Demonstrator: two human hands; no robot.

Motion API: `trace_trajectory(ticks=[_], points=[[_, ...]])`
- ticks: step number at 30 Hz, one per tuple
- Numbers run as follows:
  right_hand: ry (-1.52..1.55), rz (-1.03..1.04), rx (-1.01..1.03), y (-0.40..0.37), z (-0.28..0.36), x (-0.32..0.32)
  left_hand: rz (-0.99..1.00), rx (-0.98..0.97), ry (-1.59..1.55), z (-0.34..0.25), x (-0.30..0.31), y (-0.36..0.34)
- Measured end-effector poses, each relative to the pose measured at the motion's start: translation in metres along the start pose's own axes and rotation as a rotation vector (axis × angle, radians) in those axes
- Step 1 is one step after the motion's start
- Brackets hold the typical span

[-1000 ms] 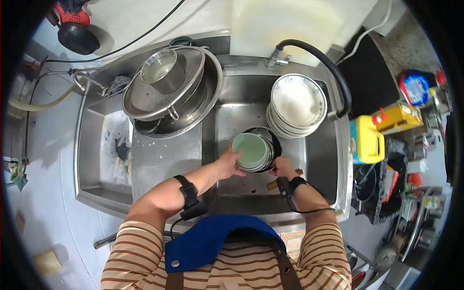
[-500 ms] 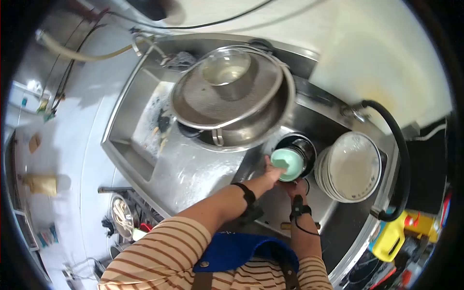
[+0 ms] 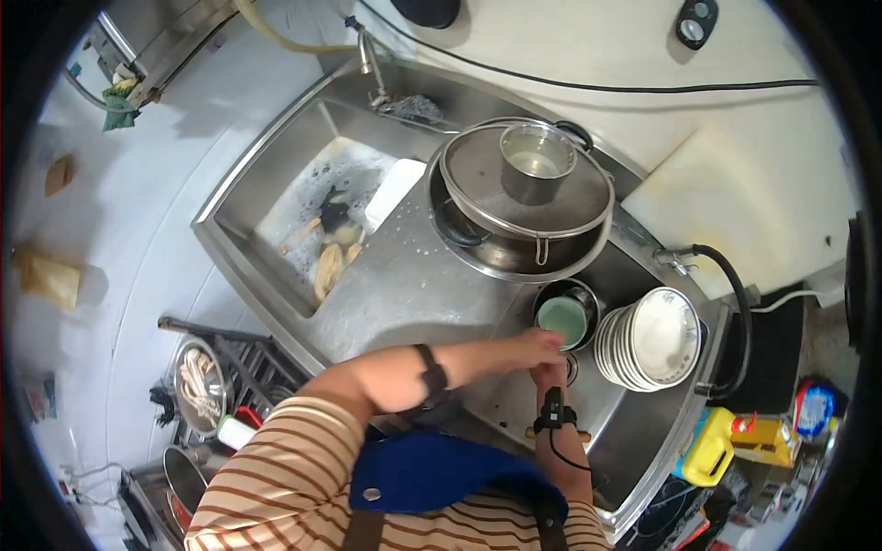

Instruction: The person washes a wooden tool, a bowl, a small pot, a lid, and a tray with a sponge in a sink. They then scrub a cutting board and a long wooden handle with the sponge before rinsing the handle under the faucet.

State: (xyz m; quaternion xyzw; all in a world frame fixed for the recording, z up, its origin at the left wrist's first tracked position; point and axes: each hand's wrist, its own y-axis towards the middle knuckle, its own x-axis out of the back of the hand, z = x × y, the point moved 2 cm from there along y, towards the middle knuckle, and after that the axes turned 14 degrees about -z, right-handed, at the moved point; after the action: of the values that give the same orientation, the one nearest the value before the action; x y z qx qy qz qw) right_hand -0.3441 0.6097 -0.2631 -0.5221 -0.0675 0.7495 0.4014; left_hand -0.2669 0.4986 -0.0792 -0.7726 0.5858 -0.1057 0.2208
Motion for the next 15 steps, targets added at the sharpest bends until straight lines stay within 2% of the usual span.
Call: trace_trajectory(ticks=[1, 2, 4, 5, 6, 8, 10, 11, 13, 14, 15], points=[[0.000, -0.006, 0.028, -0.006, 0.005, -0.004, 0.083, 0.009, -0.095, -0.012, 0.015, -0.023], [-0.027, -0.174, -0.030, -0.016, 0.010, -0.008, 0.165, 0.020, -0.191, -0.022, 0.030, -0.046], [-0.073, -0.507, -0.149, -0.041, 0.022, -0.030, 0.074, -0.075, -0.061, -0.042, 0.069, -0.094], [-0.177, -0.656, -0.096, -0.059, 0.031, -0.057, 0.024, -0.125, 0.036, -0.048, 0.092, -0.113], [-0.169, -0.668, -0.071, -0.074, 0.041, -0.075, -0.023, -0.177, 0.132, -0.049, 0.117, -0.129], [-0.389, -0.672, 0.170, -0.098, 0.065, -0.103, -0.132, -0.216, 0.120, -0.037, 0.169, -0.153], [-0.438, -0.784, 0.628, -0.106, 0.096, -0.133, -0.183, -0.277, 0.125, -0.038, 0.219, -0.178], [-0.543, -0.793, 0.828, -0.129, 0.106, -0.196, -0.140, -0.275, 0.134, -0.038, 0.242, -0.188], [-0.761, -0.715, 1.138, -0.144, 0.123, -0.260, -0.254, -0.222, 0.190, -0.034, 0.281, -0.201], [-0.927, -0.645, 1.266, -0.152, 0.122, -0.314, -0.212, -0.230, 0.182, -0.026, 0.296, -0.203], [-1.043, -0.532, 1.262, -0.137, 0.130, -0.328, -0.204, -0.229, 0.116, -0.018, 0.312, -0.202]])
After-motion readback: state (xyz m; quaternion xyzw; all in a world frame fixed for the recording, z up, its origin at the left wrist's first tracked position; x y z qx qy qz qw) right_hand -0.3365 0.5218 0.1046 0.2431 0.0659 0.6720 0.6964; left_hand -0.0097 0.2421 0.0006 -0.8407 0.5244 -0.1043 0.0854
